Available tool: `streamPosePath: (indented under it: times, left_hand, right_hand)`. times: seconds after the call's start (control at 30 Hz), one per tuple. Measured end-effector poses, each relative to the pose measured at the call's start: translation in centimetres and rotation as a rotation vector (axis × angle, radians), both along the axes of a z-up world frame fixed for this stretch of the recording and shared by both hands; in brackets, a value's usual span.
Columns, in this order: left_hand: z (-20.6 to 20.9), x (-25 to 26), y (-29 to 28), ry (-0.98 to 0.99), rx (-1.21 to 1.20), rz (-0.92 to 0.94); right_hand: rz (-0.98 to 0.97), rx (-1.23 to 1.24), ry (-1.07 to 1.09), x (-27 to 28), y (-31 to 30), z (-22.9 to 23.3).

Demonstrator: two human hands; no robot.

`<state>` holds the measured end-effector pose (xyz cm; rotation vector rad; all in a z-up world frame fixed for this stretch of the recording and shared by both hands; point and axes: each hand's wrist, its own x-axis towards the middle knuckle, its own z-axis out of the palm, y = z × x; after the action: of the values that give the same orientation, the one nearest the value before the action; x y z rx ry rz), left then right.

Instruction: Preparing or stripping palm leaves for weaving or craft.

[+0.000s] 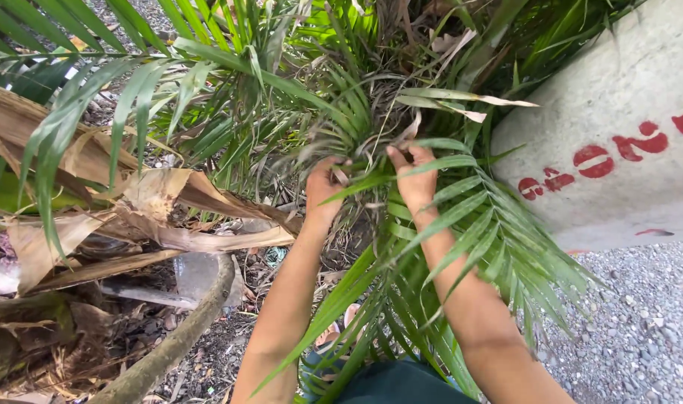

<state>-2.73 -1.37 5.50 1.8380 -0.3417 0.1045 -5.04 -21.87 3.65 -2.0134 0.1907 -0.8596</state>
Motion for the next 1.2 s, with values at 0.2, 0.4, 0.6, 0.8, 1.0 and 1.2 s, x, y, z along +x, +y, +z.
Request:
streamPosePath:
  times: [0.2, 0.4, 0.6, 0.8, 1.0, 1.2]
  left_hand:
    - [4.4, -0.1, 0.0, -0.035, -0.044, 0.077]
    - [7.0, -0.6, 0.3, 0.137, -0.301, 0.043]
    - [10.0, -0.8, 0.6, 0.053, -0.428, 0.059]
    - [19.1, -4.0, 4.2, -0.198, -0.242, 0.049]
    - [20.6, -6.5, 11.0, -0.257, -0.097, 0.213]
    - [23.0, -11.5, 20.2, -0.252, 0.189, 0.344]
  right_hand:
    - [0.296, 0.270, 0.067, -2.0, 3.6, 8.9]
    - [0.311, 0.389, 0.115, -1.4, 5.4, 12.7]
    - [0.371, 0.445, 0.158, -0.9, 5.4, 14.6]
    - [0.598, 0.119, 0.250, -3.1, 9.3, 20.0]
    - [0.742, 0.057, 0.404, -4.4, 16.0, 24.0]
    - [1.020, 0.286, 0.260, -5.6, 23.2, 21.3]
